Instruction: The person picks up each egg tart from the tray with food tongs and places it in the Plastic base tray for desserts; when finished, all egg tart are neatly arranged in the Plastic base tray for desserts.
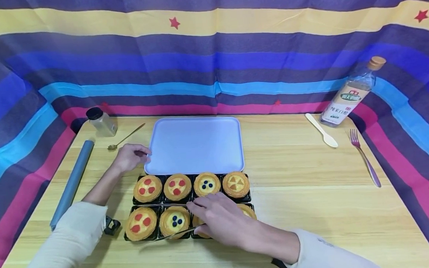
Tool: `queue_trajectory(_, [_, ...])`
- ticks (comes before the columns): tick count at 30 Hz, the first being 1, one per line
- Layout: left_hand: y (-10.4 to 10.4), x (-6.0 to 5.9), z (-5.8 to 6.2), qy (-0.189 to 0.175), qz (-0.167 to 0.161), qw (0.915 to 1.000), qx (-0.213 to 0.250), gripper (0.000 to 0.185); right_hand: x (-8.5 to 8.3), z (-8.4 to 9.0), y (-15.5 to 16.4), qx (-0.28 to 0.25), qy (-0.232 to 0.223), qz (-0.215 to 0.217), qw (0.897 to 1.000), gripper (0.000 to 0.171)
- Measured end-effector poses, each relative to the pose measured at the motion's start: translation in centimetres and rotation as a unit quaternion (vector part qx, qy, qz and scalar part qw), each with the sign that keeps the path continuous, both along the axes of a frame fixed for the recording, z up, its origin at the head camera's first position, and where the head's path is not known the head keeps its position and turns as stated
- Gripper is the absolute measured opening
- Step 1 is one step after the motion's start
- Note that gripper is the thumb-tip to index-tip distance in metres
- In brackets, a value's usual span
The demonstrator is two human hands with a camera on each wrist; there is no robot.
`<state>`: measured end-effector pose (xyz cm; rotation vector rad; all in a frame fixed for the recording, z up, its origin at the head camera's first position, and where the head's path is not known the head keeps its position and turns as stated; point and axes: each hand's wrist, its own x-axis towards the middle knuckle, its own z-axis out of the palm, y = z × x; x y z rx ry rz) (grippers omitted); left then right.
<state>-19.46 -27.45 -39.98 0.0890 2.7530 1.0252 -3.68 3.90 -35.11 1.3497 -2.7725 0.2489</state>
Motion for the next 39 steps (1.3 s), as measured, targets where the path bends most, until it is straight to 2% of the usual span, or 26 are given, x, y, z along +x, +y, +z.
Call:
queue_trajectory(4, [0.0,0.0,0.0,-0.002,-0.002,1.0,0.0,0.021,0.0,0.4,1.3,-0.028,-0.018,0.003,0.999,0.059])
queue_trajectory(9, [-0.1,0.0,-0.1,0.0,0.0,1.0,0.0,0.022,-0.2,0.6,3.8,-0.114,-0.011,0.015,0.993,0.06])
queue_trajectory(12, [0.0,0.0,-0.1,-0.001,0.004,1.0,-0.002,0.022,-0.2,0.6,5.5,-0.141,-0.008,-0.006,0.99,0.061])
queue_trajectory(15, [0.0,-0.1,-0.1,0.0,0.004,1.0,-0.003,0.021,-0.2,0.6,7.4,-0.16,-0.038,-0.054,0.985,0.063])
queue_trajectory(19, [0.1,0.0,0.0,0.002,0.003,1.0,-0.002,0.021,-0.4,0.1,10.0,-0.191,-0.079,-0.14,0.968,0.063])
queue_trajectory(22, [0.2,0.1,0.1,0.004,-0.001,1.0,-0.003,0.021,-0.9,-0.6,11.9,-0.208,-0.084,-0.201,0.954,0.063])
queue_trajectory(27, [0.2,0.1,0.1,0.007,-0.003,1.0,0.0,0.021,-2.2,-2.2,14.6,-0.205,-0.069,-0.293,0.931,0.064])
queue_trajectory(34, [0.3,0.0,0.0,0.007,-0.004,0.9999,0.006,0.022,-3.2,-3.6,16.1,-0.187,-0.048,-0.371,0.908,0.06])
queue_trajectory(39, [0.3,0.1,0.2,0.006,-0.001,1.0,0.003,0.022,-3.8,-3.7,16.4,-0.161,-0.067,-0.398,0.901,0.061])
